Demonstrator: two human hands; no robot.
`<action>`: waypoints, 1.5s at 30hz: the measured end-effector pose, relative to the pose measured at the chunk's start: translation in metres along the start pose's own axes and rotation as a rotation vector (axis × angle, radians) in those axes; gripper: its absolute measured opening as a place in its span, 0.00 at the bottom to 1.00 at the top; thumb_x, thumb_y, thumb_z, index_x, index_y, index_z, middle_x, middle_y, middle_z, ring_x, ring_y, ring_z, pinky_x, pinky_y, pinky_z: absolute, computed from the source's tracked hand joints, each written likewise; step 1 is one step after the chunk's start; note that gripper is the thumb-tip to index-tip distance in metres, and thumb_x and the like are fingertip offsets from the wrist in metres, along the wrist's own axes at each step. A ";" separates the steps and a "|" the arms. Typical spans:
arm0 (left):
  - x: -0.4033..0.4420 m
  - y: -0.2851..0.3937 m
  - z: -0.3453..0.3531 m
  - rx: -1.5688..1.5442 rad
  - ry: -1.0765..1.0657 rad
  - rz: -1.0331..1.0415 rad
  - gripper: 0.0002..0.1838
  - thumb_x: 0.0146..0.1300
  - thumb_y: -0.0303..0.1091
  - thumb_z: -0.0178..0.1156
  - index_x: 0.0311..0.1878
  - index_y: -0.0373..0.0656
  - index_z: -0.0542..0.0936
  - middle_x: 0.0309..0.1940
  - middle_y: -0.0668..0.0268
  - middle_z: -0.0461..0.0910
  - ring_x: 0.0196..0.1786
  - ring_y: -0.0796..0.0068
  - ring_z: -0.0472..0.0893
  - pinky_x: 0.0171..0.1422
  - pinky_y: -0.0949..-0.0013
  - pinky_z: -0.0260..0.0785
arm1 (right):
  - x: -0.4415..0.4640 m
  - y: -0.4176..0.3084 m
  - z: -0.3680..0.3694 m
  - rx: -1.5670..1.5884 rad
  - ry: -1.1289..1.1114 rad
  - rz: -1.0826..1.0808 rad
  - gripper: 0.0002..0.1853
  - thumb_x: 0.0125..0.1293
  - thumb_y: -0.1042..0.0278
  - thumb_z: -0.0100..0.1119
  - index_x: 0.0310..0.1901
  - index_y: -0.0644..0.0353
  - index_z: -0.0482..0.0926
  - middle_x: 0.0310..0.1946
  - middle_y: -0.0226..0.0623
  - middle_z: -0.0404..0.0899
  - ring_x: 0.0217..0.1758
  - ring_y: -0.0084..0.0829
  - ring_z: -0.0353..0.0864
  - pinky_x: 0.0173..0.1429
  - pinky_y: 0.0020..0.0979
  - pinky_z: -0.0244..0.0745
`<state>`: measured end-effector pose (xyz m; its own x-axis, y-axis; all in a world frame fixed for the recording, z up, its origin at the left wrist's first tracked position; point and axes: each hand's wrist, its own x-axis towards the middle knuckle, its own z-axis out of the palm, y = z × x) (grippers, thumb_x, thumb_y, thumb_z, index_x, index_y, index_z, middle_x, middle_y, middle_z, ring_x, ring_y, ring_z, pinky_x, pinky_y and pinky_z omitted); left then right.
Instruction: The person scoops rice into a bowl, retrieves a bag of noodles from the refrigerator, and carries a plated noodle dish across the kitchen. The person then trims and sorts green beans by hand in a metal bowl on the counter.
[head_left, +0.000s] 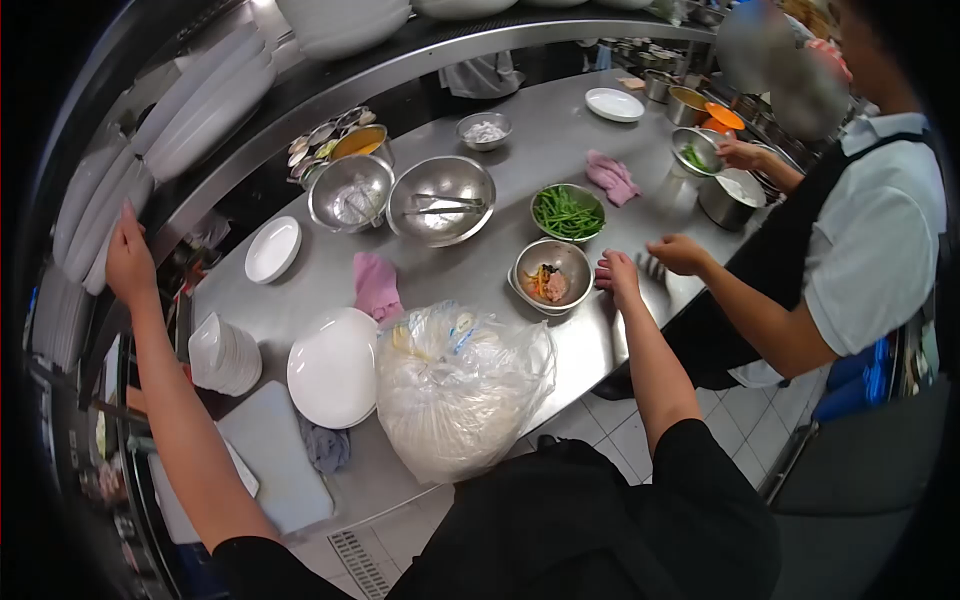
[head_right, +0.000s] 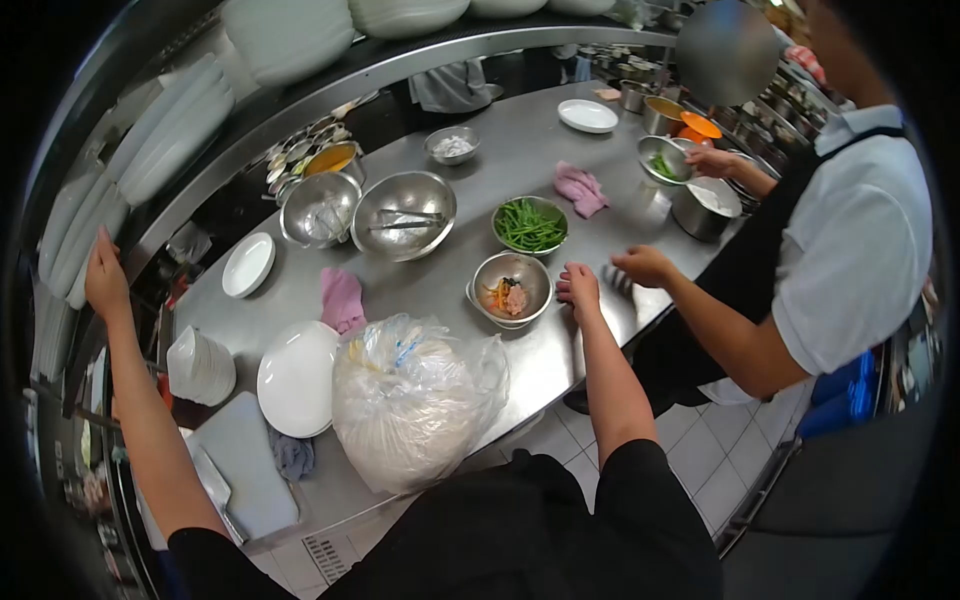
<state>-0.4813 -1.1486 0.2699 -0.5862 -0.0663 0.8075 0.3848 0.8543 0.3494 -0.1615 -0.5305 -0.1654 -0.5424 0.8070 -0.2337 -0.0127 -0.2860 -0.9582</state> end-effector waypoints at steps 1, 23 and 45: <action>0.001 0.000 0.007 0.021 -0.001 -0.008 0.33 0.70 0.65 0.44 0.34 0.41 0.81 0.28 0.60 0.81 0.33 0.61 0.78 0.41 0.63 0.68 | 0.005 0.002 0.003 0.014 -0.041 0.011 0.19 0.67 0.55 0.56 0.50 0.63 0.75 0.41 0.39 0.79 0.34 0.29 0.81 0.33 0.31 0.80; 0.010 -0.027 0.031 0.129 0.138 0.134 0.27 0.73 0.56 0.42 0.45 0.43 0.82 0.44 0.51 0.82 0.48 0.47 0.79 0.52 0.57 0.70 | -0.003 0.037 0.001 -0.046 -0.048 -0.289 0.12 0.71 0.62 0.54 0.42 0.63 0.79 0.22 0.31 0.75 0.19 0.22 0.74 0.22 0.25 0.73; 0.011 -0.027 0.030 0.138 0.113 0.122 0.25 0.72 0.54 0.43 0.47 0.44 0.82 0.44 0.52 0.82 0.48 0.45 0.78 0.51 0.54 0.69 | 0.035 -0.011 0.016 -0.048 -0.023 0.004 0.28 0.71 0.41 0.51 0.52 0.63 0.73 0.42 0.42 0.77 0.30 0.32 0.81 0.26 0.31 0.79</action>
<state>-0.5192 -1.1570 0.2552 -0.4542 -0.0089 0.8908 0.3422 0.9215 0.1837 -0.1934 -0.5071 -0.1603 -0.5611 0.7939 -0.2342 0.0298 -0.2634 -0.9642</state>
